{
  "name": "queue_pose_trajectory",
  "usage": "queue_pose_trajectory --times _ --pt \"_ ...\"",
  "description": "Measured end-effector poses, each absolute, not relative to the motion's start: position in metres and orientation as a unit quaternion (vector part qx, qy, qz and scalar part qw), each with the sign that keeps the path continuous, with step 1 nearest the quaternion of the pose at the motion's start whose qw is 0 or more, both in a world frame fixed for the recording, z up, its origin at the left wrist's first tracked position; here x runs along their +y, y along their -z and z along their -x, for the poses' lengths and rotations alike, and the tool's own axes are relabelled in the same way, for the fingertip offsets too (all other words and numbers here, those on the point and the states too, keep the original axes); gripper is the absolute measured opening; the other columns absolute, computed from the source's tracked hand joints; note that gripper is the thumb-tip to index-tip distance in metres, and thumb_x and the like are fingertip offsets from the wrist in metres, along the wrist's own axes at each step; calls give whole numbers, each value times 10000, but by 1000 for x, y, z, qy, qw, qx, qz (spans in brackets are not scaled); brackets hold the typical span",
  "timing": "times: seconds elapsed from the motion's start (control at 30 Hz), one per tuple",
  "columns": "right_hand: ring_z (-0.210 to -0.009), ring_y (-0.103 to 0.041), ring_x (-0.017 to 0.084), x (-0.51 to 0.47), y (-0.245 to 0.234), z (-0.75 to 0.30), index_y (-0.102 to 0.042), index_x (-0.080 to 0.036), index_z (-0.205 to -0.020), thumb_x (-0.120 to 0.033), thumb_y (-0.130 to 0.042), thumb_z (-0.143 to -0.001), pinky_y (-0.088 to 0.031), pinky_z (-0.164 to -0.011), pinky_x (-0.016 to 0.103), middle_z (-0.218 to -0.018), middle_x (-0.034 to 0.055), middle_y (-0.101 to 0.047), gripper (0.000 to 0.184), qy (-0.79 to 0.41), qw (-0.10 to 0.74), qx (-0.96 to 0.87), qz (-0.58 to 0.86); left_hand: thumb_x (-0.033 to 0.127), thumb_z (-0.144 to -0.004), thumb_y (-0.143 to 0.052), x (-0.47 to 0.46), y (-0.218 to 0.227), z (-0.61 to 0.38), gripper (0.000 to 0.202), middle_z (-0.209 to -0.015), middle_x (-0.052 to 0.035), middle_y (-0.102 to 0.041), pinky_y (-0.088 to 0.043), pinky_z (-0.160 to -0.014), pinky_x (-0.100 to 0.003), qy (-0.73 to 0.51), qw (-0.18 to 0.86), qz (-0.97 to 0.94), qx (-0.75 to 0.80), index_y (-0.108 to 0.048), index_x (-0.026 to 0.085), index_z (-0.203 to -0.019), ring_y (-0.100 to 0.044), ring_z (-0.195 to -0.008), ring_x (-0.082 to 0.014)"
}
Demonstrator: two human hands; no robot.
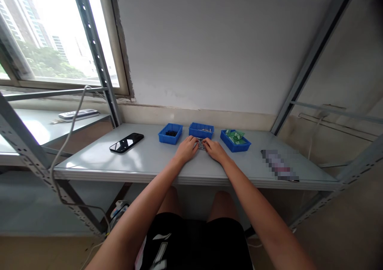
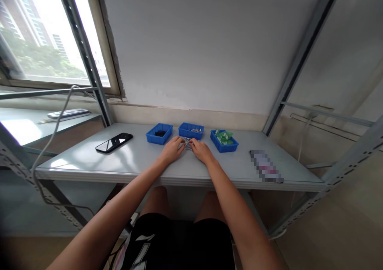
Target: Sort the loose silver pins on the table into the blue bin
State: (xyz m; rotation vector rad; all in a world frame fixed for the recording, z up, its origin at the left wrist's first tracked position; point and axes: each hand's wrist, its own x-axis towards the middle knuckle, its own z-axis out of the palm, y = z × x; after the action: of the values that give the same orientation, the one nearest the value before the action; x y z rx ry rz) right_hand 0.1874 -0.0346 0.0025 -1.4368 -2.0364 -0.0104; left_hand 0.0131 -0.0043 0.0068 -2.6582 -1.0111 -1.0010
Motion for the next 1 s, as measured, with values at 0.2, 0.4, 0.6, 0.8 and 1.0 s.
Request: queue_pose_trajectory --times 0.2,0.4,0.6,0.8,1.0 --pt "-726 -609 152 -36 -1 -186 -566 -218 -1037 -299 -392 -930 -370 -644 215 -843 29 -677 219 1 289 -773 565 279 -922 -392 -4 -6 -13 210 -1001 -72 -566 -426 -873 -315 334 57 876 -342 -539 178 -1034 -531 -990 -203" --pt "-813 -619 208 -17 -7 -197 -585 -204 -1025 -320 -406 -910 -392 -703 259 -856 67 -678 242 30 286 -701 653 251 -892 -421 3 1 -11 254 -1025 -115 -559 -423 -882 -366 318 66 861 -392 -541 137 -1085 -524 -992 -246" --pt "-923 -599 263 20 -25 -216 -573 -154 -1092 -307 -424 -889 -403 -771 326 -982 150 -651 294 45 299 -617 726 260 -867 -452 6 5 -11 241 -958 -98 -579 -432 -859 -342 258 63 887 -376 -603 160 -1026 -549 -940 -236" --pt "-856 -607 226 17 -15 -227 -546 -183 -1140 -295 -439 -874 -412 -744 296 -883 90 -671 308 31 331 -611 719 244 -852 -461 7 4 -11 210 -900 -93 -615 -442 -834 -326 230 48 899 -370 -655 176 -895 -566 -921 -237" --pt "-756 -597 183 -2 4 -221 -586 -193 -1063 -257 -435 -850 -404 -676 261 -803 44 -665 269 9 358 -649 671 241 -832 -493 8 4 -12 227 -964 -99 -614 -447 -835 -335 233 39 896 -376 -637 183 -998 -564 -949 -252"
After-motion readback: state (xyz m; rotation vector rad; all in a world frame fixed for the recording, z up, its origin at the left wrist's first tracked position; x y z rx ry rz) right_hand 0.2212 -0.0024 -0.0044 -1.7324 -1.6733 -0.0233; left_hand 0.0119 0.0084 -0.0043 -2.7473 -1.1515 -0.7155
